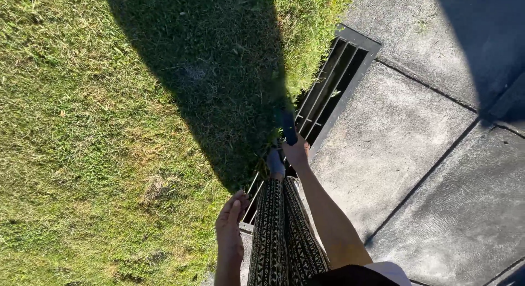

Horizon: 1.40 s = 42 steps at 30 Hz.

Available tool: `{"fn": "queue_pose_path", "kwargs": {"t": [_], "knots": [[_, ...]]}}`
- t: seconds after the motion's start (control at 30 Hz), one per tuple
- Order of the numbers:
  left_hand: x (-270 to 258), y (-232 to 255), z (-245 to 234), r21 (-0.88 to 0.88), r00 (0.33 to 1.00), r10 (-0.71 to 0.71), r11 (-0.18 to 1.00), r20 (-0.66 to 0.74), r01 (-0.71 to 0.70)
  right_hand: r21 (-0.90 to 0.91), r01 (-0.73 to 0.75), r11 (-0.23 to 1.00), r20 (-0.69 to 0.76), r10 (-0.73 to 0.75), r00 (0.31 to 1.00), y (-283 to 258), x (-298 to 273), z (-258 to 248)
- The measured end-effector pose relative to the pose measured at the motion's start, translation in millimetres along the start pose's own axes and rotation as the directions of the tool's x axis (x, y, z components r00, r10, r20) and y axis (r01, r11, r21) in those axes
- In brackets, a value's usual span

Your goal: Trimming tall grass and weeds along the edge of a garden walkway using a handheld battery-powered grass trimmer.

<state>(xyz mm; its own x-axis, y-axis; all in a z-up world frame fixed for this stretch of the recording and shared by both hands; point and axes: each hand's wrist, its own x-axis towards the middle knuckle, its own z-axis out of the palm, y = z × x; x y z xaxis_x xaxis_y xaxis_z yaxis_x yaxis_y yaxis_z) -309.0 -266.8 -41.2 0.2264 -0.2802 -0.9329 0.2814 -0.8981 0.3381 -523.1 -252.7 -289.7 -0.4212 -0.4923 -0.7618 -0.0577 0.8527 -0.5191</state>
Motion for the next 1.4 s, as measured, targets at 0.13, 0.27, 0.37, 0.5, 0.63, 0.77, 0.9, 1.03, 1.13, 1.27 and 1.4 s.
{"fn": "queue_pose_path", "kwargs": {"t": [0.13,0.27,0.37,0.5,0.63,0.77,0.9,1.03,1.13,1.27,1.4], "knots": [[-1,8,8,0.025,1.000,-0.025,0.999,-0.008,0.025,-0.092,0.037,0.995,-0.047,-0.041,0.998,10,-35,-17],[1,-2,4,0.000,0.999,-0.047,0.999,-0.015,0.047,-0.115,0.069,0.991,0.012,-0.068,0.998,12,-32,-8],[4,4,7,-0.019,0.999,-0.046,0.999,-0.011,0.045,-0.179,0.026,0.984,0.019,-0.023,1.000,-25,-1,10],[2,11,4,-0.028,0.999,-0.030,0.999,-0.015,0.030,-0.137,-0.052,0.989,0.014,0.054,0.998,-55,8,19],[1,30,15,-0.035,1.000,-0.026,0.999,-0.014,0.026,0.026,-0.091,0.996,0.013,0.090,0.996,-48,-39,-6],[-6,52,32,-0.032,0.999,-0.034,0.999,0.008,0.034,-0.001,-0.050,0.999,-0.064,0.050,0.997,-22,-38,-28],[8,74,52,-0.020,0.999,-0.002,1.000,0.037,0.003,-0.162,0.068,0.984,-0.100,-0.085,0.991,-38,16,-33],[12,74,52,0.014,0.999,0.004,1.000,0.048,-0.005,-0.201,0.043,0.979,-0.104,-0.065,0.992,-58,43,-21],[5,74,57,-0.027,1.000,-0.019,0.999,0.018,0.019,-0.201,0.056,0.978,-0.097,-0.077,0.992,-38,18,-23],[4,70,67,-0.068,0.998,-0.042,0.997,-0.052,0.039,-0.136,-0.037,0.990,-0.084,0.026,0.996,-44,-7,-35],[3,79,90,-0.094,0.996,-0.044,0.995,-0.082,0.036,-0.087,-0.060,0.994,-0.057,0.056,0.997,-78,38,-42]]}}
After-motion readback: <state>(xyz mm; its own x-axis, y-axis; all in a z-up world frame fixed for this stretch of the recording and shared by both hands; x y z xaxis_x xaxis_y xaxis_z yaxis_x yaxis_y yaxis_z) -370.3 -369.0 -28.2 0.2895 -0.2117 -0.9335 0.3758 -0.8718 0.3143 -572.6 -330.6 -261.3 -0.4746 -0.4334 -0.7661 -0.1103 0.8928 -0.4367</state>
